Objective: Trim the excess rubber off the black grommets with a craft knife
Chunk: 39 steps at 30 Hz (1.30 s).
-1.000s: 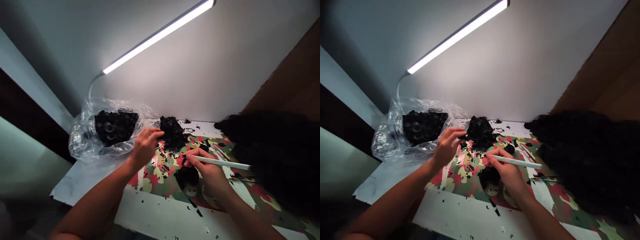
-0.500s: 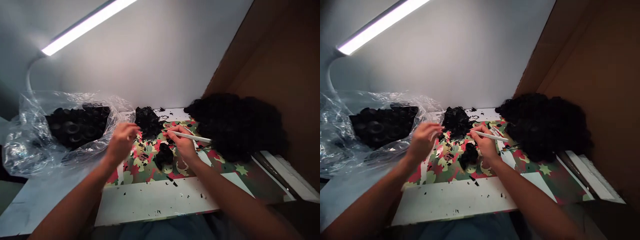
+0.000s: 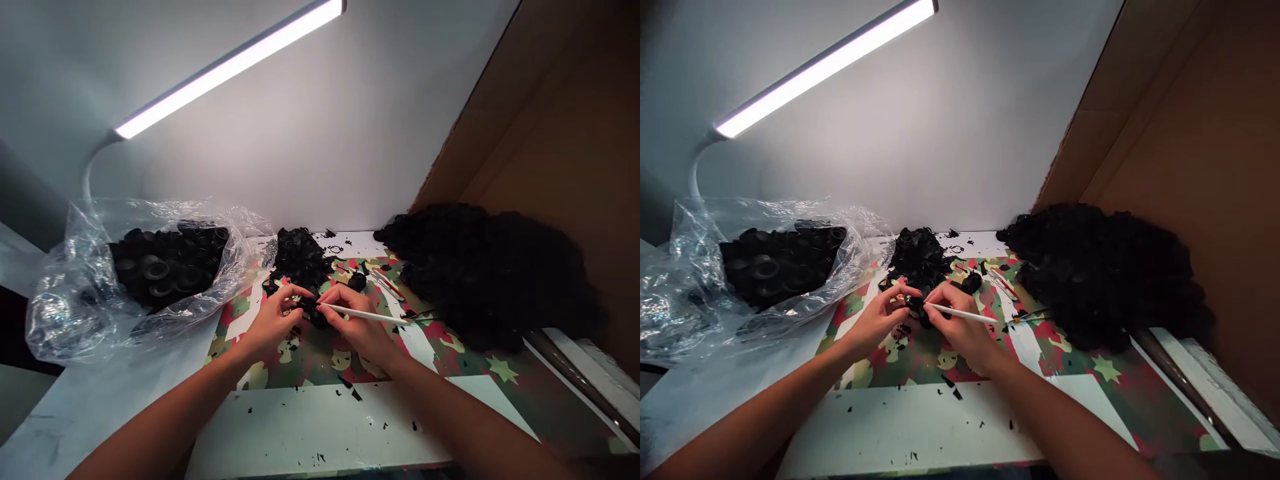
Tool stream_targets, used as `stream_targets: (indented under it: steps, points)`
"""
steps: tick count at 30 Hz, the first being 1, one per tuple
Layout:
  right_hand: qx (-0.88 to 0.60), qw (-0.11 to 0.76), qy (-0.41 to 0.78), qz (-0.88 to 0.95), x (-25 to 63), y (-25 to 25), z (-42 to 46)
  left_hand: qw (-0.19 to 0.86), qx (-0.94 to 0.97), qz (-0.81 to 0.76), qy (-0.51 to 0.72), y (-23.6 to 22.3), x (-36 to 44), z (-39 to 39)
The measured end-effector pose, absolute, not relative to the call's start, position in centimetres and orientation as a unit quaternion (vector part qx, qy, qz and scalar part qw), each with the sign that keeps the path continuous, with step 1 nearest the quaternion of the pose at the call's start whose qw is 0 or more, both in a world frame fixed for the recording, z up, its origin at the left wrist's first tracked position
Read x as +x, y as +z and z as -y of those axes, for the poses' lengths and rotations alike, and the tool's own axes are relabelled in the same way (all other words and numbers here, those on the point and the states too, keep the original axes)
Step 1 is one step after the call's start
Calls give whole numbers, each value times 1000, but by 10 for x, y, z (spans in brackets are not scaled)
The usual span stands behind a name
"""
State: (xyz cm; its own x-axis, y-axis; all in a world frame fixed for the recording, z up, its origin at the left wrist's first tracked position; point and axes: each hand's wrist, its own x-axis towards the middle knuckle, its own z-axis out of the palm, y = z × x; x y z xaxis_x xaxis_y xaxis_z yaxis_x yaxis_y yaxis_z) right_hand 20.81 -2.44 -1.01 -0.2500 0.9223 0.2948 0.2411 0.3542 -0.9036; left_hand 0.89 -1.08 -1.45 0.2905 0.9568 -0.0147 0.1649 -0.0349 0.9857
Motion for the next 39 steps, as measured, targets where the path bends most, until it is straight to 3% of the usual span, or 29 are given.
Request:
stream_targets:
  steps: [5, 10, 24, 32, 39]
  points:
    - [-410, 441, 367, 709, 205, -7, 30, 520, 600, -416, 444, -17, 10, 10]
    - [-420, 461, 314, 716, 206, -2, 30, 547, 579, -432, 423, -19, 11, 13]
    - [-447, 423, 265, 742, 197, -8, 35, 361, 699, -443, 430, -27, 14, 18]
    - [-561, 374, 186, 715, 215, -22, 7, 399, 663, -383, 504, -16, 16, 25]
    - [-593, 334, 62, 730, 233, -20, -5, 441, 608, -421, 509, -28, 12, 10]
